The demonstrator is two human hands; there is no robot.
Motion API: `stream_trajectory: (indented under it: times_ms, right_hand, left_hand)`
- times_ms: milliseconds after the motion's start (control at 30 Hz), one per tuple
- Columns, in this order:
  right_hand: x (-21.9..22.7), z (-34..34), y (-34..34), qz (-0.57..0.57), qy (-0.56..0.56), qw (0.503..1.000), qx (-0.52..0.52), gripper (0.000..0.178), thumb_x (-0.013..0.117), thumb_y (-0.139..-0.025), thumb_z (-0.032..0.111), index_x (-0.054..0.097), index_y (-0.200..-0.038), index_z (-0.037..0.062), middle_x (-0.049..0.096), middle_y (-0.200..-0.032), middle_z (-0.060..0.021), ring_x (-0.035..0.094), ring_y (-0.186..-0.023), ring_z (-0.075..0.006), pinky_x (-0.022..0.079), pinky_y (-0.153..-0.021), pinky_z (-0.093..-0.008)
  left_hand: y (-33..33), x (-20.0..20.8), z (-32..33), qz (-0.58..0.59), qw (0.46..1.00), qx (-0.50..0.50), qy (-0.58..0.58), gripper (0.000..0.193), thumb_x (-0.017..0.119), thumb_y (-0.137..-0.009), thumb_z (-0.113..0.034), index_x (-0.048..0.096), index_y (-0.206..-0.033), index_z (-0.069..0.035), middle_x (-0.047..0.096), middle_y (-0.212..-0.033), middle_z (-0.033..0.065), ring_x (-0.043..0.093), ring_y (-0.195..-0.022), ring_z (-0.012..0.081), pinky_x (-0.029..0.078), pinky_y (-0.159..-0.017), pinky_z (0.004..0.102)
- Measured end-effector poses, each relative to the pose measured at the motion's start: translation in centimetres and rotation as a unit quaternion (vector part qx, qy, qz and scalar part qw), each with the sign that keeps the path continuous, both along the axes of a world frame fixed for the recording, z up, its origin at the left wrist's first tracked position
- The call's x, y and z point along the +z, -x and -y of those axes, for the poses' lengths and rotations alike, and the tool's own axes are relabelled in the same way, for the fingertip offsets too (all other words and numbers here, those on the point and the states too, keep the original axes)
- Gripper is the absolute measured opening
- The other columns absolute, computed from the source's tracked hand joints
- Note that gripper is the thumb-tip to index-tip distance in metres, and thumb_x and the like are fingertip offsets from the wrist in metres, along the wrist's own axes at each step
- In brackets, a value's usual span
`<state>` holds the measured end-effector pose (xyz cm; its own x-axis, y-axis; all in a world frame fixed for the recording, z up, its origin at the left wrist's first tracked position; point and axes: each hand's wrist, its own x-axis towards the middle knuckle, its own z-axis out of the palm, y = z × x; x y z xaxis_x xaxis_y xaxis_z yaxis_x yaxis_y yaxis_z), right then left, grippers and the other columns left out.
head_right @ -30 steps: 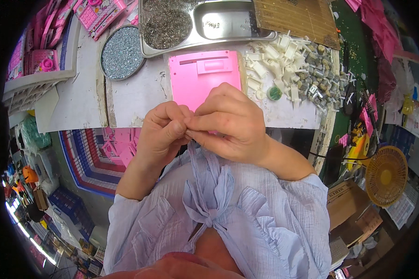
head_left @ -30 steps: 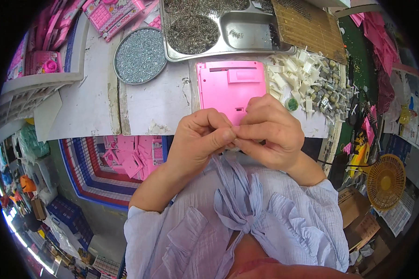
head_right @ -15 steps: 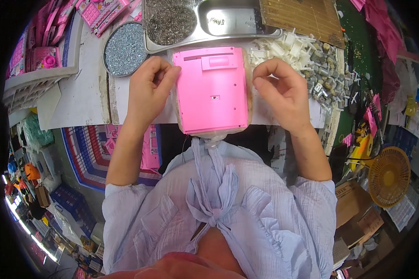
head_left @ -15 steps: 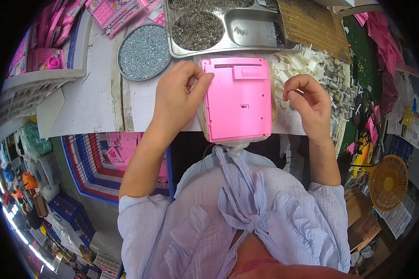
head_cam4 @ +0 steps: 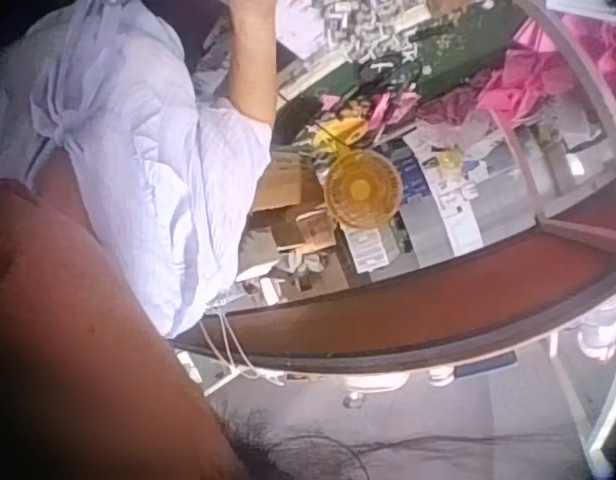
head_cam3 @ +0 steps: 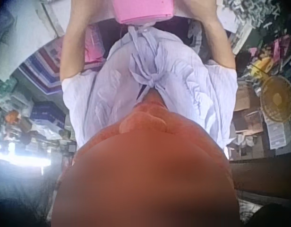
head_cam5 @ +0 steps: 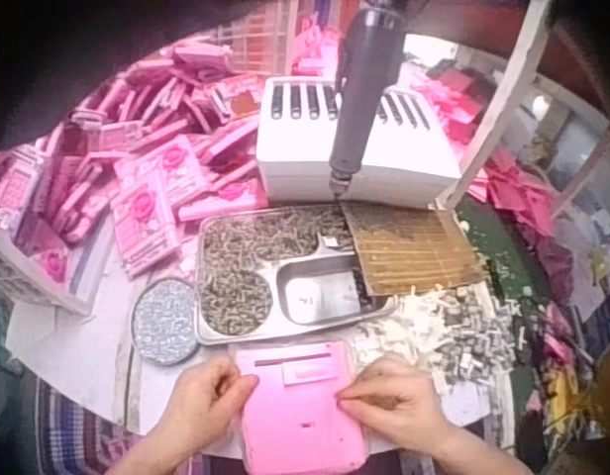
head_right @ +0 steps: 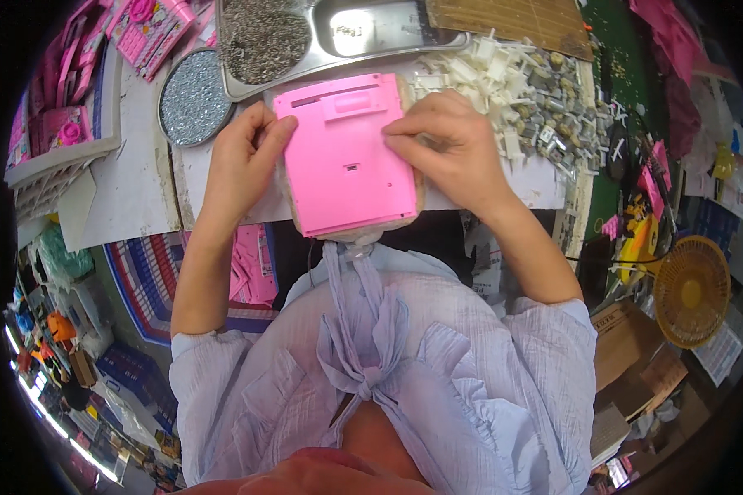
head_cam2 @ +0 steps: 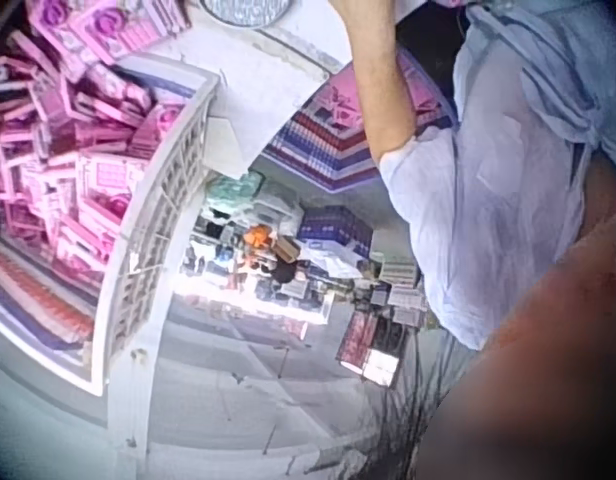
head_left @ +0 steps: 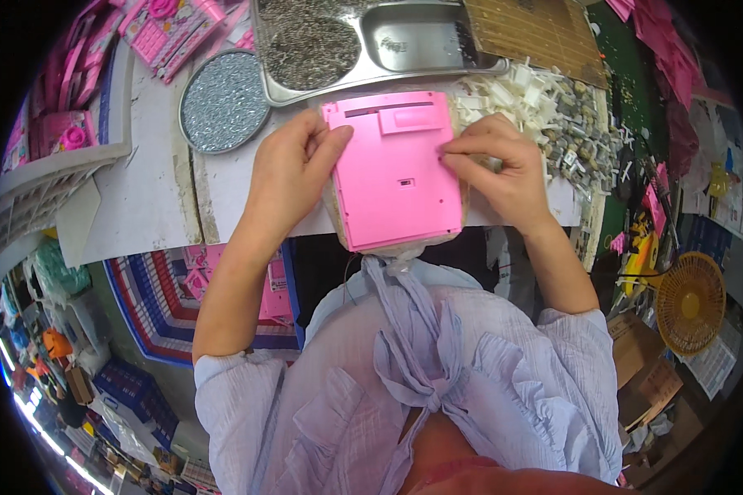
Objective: Soldering components and drilling screws into a pink electronic toy device at a factory workbench.
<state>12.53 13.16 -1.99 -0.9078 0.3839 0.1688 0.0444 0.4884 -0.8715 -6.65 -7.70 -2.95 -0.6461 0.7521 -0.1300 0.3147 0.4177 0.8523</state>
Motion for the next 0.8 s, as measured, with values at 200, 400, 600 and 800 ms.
stream_trajectory:
  times_ms: [200,400,600,800]
  right_hand:
    - [-1.1,0.3,-1.0,0.041,-0.034,0.999,-0.004,0.02,0.08,-0.081,0.005,0.082,-0.1,0.0074,0.066,-0.093,-0.0041,0.059,-0.092,-0.0168,0.047,-0.082,-0.0294]
    - [-1.5,0.4,-1.0,0.043,-0.017,0.999,0.002,0.023,0.081,-0.081,0.005,0.083,-0.104,0.0088,0.064,-0.094,-0.0036,0.058,-0.094,-0.0163,0.047,-0.082,-0.0284]
    - [-2.1,0.8,-1.4,-0.003,-0.04,0.999,-0.024,0.024,0.081,-0.078,0.009,0.083,-0.102,0.0112,0.067,-0.09,-0.0026,0.058,-0.086,-0.0174,0.045,-0.077,-0.0304]
    - [-1.7,0.2,-2.5,-0.04,0.007,0.998,-0.057,0.029,0.08,-0.08,0.006,0.081,-0.108,0.0068,0.063,-0.091,-0.0063,0.06,-0.084,-0.017,0.046,-0.072,-0.0279]
  left_hand:
    - [4.1,0.4,1.5,-0.211,0.967,0.144,0.012,0.026,0.08,-0.086,-0.025,0.069,-0.091,-0.002,0.059,-0.074,0.0074,0.055,-0.067,0.0191,0.046,-0.065,0.0341]
    - [8.8,-1.6,4.6,-0.349,0.93,0.074,0.085,0.016,0.076,-0.087,-0.019,0.074,-0.094,-0.004,0.07,-0.089,0.0117,0.067,-0.079,0.0292,0.052,-0.075,0.0401]
    - [8.3,-1.8,4.7,-0.3,0.941,0.142,0.068,0.013,0.073,-0.089,-0.015,0.074,-0.092,-0.003,0.07,-0.09,0.0118,0.068,-0.081,0.027,0.052,-0.076,0.0377]
    - [0.2,1.5,1.2,-0.274,0.956,-0.036,-0.099,0.01,0.072,-0.086,-0.008,0.07,-0.094,-0.003,0.068,-0.091,0.0102,0.065,-0.084,0.0267,0.05,-0.079,0.0381]
